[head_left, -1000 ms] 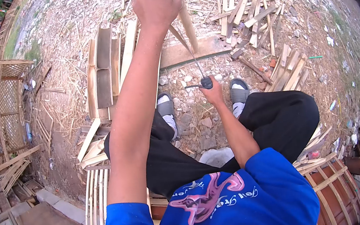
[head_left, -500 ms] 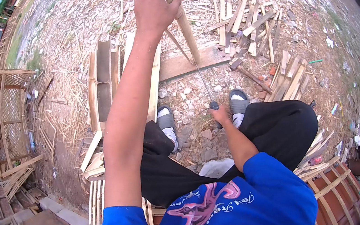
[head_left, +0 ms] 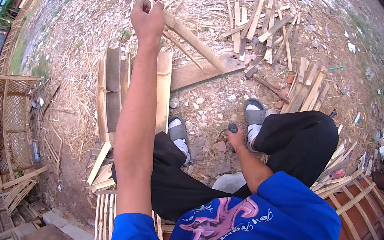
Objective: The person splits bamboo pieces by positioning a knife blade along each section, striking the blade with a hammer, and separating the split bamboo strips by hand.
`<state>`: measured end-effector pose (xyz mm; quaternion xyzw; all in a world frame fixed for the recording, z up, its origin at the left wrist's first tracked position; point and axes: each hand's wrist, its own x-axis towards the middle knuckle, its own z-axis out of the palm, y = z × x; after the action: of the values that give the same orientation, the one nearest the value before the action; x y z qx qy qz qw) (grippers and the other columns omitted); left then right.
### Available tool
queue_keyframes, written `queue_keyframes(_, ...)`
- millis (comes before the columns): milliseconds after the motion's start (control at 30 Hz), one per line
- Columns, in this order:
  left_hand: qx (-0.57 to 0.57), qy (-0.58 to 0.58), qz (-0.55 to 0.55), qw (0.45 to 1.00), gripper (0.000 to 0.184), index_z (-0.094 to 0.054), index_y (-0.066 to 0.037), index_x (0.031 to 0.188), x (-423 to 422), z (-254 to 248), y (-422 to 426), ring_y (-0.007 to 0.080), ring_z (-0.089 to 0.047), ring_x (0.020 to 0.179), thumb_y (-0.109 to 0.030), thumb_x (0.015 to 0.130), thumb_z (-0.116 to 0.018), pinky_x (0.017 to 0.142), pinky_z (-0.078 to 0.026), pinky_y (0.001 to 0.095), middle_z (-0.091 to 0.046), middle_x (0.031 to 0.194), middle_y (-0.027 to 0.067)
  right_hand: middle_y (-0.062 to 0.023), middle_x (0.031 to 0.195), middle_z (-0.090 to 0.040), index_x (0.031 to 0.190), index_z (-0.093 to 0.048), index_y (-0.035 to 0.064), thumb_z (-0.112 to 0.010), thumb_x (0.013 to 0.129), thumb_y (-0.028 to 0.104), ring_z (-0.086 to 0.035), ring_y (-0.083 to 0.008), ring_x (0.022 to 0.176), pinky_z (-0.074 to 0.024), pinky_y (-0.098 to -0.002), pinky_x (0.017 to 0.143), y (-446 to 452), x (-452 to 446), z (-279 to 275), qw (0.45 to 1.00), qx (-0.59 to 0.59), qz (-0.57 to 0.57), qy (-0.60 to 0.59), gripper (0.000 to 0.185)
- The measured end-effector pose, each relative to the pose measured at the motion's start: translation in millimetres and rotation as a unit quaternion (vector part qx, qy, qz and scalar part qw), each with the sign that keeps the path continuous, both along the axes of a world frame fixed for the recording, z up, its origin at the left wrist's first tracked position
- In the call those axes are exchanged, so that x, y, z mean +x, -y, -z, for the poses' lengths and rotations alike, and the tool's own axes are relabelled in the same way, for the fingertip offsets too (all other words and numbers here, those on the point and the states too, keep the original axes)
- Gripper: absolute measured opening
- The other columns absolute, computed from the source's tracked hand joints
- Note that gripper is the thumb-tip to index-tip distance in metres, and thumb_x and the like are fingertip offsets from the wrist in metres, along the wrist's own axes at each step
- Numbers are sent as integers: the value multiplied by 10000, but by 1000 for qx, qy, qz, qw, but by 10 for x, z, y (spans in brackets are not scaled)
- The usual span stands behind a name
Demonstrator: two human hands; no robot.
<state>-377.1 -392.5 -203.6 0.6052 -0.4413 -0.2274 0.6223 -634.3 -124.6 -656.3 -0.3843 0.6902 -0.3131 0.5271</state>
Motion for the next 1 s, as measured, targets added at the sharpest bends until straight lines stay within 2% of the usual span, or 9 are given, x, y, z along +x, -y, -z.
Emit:
queue_keyframes(167,33,-100,-37,994,162,-495,-41,779,225,5,9,143,-538,787,-58,832,-647,758,-420,276,-631,926,67,-74,797,-679,1000,-656,57,-771,733,120,-628,-166,619,-488,-319,563,38,-46,82,999,34,0,-39,298)
queue_keyframes(300,196,-56,-54,977,215,-438,-70,849,597,-81,-115,202,-566,779,-71,838,-653,520,-426,385,-572,872,89,-106,872,-698,1018,-680,49,-798,707,192,-660,-247,779,-508,-381,743,26,8,-121,991,-8,-8,-131,362)
queue_keyframes(333,240,-29,-3,970,314,-391,-11,1118,682,-147,-188,295,-649,873,-89,901,-605,675,-582,530,-586,1001,159,-112,888,-701,1023,-684,48,-800,703,206,-661,-262,812,-503,-389,778,32,-4,-236,993,13,-8,-121,375)
queue_keyframes(467,237,-33,-75,968,395,-316,-97,1255,891,-21,-373,303,-667,879,-135,940,-553,679,-626,494,-576,1065,210,-171,990,-702,1097,-668,48,-800,700,238,-673,-338,938,-499,-416,854,85,2,-323,995,39,-21,-92,459)
queue_keyframes(600,235,-39,-56,970,551,-248,-112,1441,987,-60,-750,298,-692,855,-93,949,-498,704,-637,460,-591,1100,203,-146,946,-697,1057,-673,35,-789,717,239,-661,-306,882,-488,-399,831,253,5,-624,996,19,-15,-89,414)
queue_keyframes(700,204,-104,-35,973,305,-521,-55,1238,1386,284,-918,269,-696,773,-62,941,-455,631,-626,446,-646,961,173,-91,829,-665,995,-653,10,-764,771,228,-623,-233,705,-497,-370,682,355,-5,-406,995,-17,-17,-101,332)
queue_keyframes(733,222,-126,-38,966,329,-485,1,1270,1349,219,-1031,345,-696,919,-48,950,-425,790,-631,480,-627,1119,217,-98,859,-687,1058,-672,36,-751,769,202,-653,-235,767,-509,-373,744,440,-78,-103,996,19,-21,-85,343)
queue_keyframes(833,214,-184,-95,955,291,-484,3,1231,1395,291,-1319,346,-665,1006,-24,948,-417,784,-628,520,-570,1152,215,-46,712,-620,1041,-596,48,-690,845,116,-565,-132,526,-405,-275,411,491,10,-475,993,57,36,96,228)
queue_keyframes(1000,212,-211,-154,942,252,-492,-52,1206,1311,602,-1812,324,-668,970,-61,956,-467,702,-651,490,-547,1121,185,-19,625,-495,1080,-571,56,-693,844,129,-483,-137,459,-402,-274,414,435,74,-703,993,75,39,84,276)
